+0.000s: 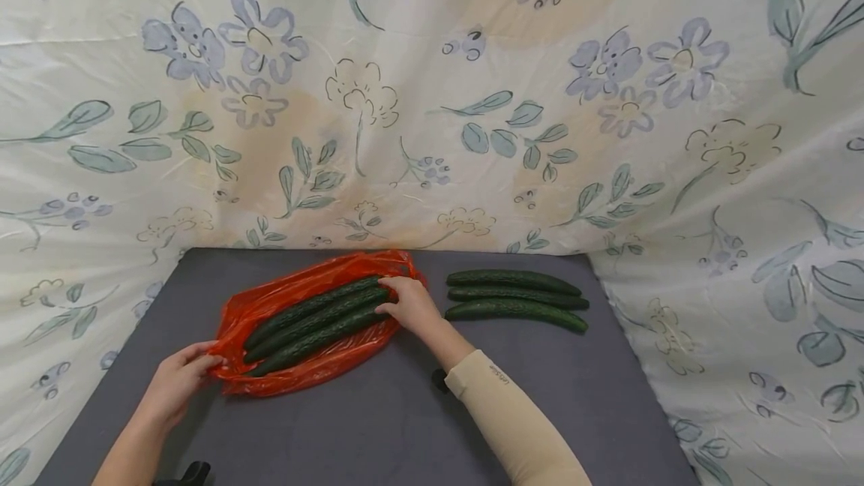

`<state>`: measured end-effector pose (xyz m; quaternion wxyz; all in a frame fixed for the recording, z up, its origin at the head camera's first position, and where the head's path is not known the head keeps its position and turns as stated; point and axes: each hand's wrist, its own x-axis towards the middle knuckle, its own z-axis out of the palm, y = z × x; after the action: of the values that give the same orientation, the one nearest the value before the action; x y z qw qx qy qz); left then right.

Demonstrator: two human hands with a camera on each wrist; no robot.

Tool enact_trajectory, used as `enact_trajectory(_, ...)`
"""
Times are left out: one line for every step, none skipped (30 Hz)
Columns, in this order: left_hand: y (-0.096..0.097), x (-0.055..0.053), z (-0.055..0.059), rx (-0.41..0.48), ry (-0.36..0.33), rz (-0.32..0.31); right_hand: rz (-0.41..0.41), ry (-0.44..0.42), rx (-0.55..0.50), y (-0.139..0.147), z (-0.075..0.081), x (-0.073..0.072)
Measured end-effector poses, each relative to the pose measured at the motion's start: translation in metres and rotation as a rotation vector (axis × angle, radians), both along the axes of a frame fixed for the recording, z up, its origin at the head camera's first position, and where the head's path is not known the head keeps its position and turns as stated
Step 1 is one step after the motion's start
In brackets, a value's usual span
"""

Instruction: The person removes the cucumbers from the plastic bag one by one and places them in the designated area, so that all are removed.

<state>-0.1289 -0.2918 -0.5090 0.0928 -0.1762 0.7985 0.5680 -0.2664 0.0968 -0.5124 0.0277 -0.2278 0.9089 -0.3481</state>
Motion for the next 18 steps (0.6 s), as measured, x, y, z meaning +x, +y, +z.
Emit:
enact_trajectory(0.0,0.0,0.0,-0.003,0.002,0.001,0.004,-0.005,0.014,-0.002,-0.002,0.0)
enact_trajectory(0.001,0.0,0.0,-0.004,0.003,0.003,0.002,-0.006,0.033,-0.003,-0.004,0.0)
enact_trajectory(0.001,0.0,0.0,-0.007,0.004,0.003,0.001,-0.006,0.046,-0.005,-0.007,0.0)
enact_trajectory(0.001,0.0,0.0,-0.01,0.005,0.002,-0.001,-0.008,0.057,-0.006,-0.009,0.0)
enact_trajectory(0.001,0.0,0.0,-0.009,0.007,0.004,-0.006,-0.008,0.067,-0.007,-0.01,0.0)
enact_trajectory(0.002,0.0,0.0,-0.008,0.01,0.004,-0.007,-0.003,0.08,-0.008,-0.012,-0.001)
enact_trajectory(0.002,0.0,0.0,-0.008,0.013,0.003,-0.008,0.003,0.094,-0.009,-0.014,-0.001)
enact_trajectory(0.002,0.0,0.0,-0.009,0.015,0.002,-0.007,0.005,0.105,-0.009,-0.015,-0.002)
enact_trajectory(0.002,0.0,0.0,-0.011,0.017,0.001,-0.005,0.005,0.113,-0.01,-0.017,-0.003)
enact_trajectory(0.002,0.0,0.001,-0.009,0.019,-0.001,-0.001,0.004,0.121,-0.01,-0.018,-0.003)
enact_trajectory(0.002,-0.001,0.001,-0.008,0.019,-0.001,0.003,0.001,0.129,-0.011,-0.019,-0.004)
enact_trajectory(0.002,-0.001,0.001,-0.006,0.018,-0.002,0.008,-0.003,0.139,-0.012,-0.02,-0.004)
enact_trajectory(0.002,-0.001,0.001,-0.008,0.015,-0.002,0.01,-0.009,0.151,-0.012,-0.021,-0.004)
enact_trajectory(0.002,-0.001,0.001,-0.008,0.013,-0.002,0.011,-0.015,0.164,-0.013,-0.022,-0.004)
enact_trajectory(0.002,-0.001,0.001,-0.009,0.01,-0.003,0.011,-0.014,0.177,-0.014,-0.022,-0.004)
enact_trajectory(0.002,-0.001,0.001,-0.009,0.008,-0.004,0.009,-0.013,0.188,-0.015,-0.023,-0.004)
enact_trajectory(0.002,-0.001,0.0,-0.011,0.005,-0.003,0.008,-0.012,0.199,-0.016,-0.024,-0.004)
enact_trajectory(0.001,-0.001,0.0,-0.011,0.003,-0.003,0.009,-0.007,0.21,-0.017,-0.025,-0.004)
